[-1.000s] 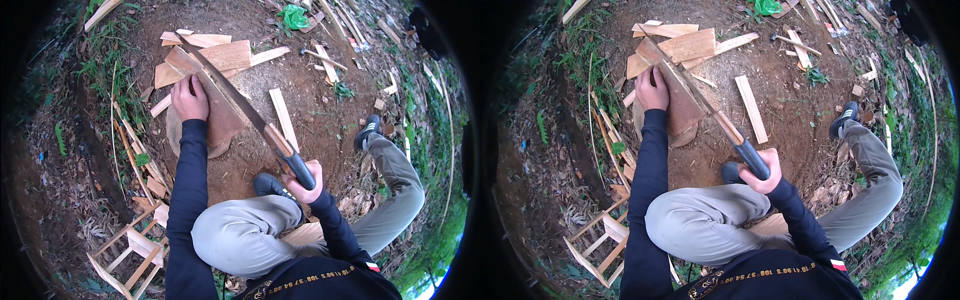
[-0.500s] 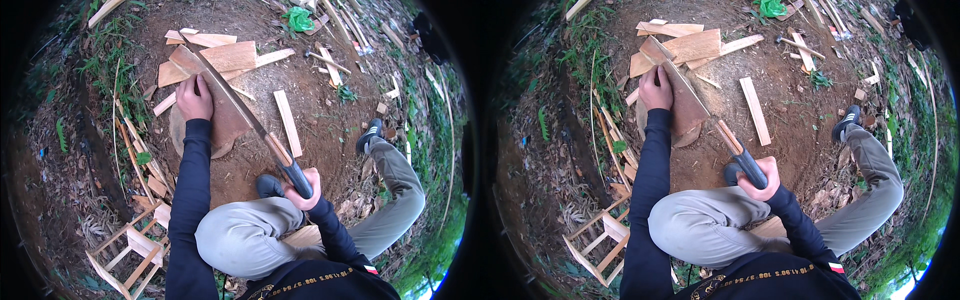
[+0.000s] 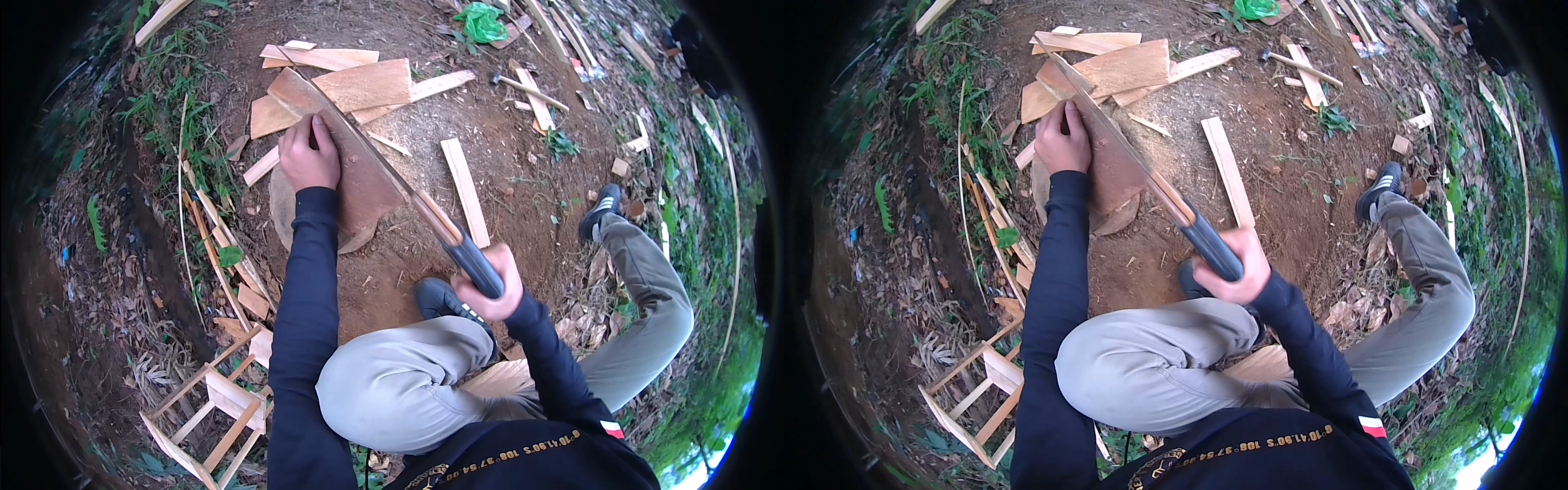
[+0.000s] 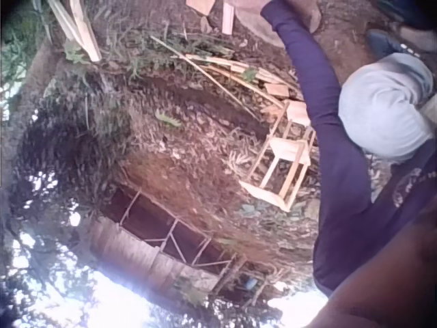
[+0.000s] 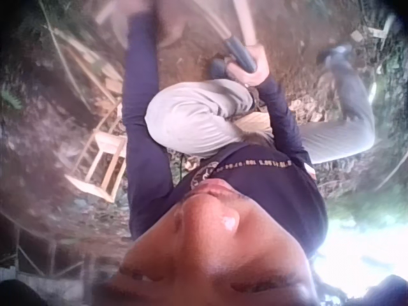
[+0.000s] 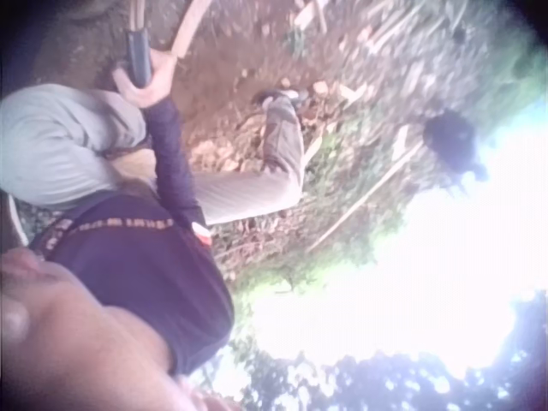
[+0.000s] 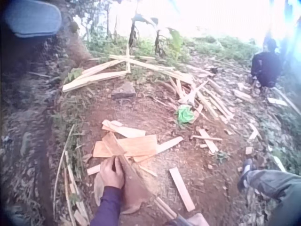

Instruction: The person uses a hand saw to cut a rectangular wooden plank placed on a log. They hold the wood steady with one hand and saw with the other, completing the cut and separating the pieces.

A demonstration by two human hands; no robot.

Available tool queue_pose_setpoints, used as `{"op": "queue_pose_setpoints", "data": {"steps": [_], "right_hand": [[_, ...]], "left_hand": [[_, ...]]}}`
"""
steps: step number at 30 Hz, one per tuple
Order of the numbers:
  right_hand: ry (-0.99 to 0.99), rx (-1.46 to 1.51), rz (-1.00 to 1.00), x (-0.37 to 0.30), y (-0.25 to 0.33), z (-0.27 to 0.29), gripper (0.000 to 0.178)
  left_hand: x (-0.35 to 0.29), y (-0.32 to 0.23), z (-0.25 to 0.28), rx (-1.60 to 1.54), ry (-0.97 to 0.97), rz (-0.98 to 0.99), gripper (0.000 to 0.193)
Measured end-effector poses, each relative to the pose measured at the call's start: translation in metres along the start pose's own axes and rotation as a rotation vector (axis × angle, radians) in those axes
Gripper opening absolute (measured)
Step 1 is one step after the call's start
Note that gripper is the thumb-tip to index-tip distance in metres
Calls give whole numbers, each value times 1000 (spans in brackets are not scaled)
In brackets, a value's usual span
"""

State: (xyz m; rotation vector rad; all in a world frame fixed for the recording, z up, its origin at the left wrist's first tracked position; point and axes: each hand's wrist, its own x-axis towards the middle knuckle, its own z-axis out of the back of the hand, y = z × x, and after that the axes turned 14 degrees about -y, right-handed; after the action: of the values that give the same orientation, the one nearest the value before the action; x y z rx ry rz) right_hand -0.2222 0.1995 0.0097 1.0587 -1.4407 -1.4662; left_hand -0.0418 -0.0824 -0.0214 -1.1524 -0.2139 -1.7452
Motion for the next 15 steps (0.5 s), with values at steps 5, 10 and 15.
{"op": "queue_pose_setpoints", "data": {"steps": [5,10,15], "right_hand": [[60,-7,-57,-9,8,13,21],[12,45,-41,20,4,-10,25],[-38,99,21,-20,5,-6,18]], "left_hand": [[0,1,0,27,27,25,22],[-2,-1,0,1,7,39,21],[1,3,0,58,-1,14,26]]}}
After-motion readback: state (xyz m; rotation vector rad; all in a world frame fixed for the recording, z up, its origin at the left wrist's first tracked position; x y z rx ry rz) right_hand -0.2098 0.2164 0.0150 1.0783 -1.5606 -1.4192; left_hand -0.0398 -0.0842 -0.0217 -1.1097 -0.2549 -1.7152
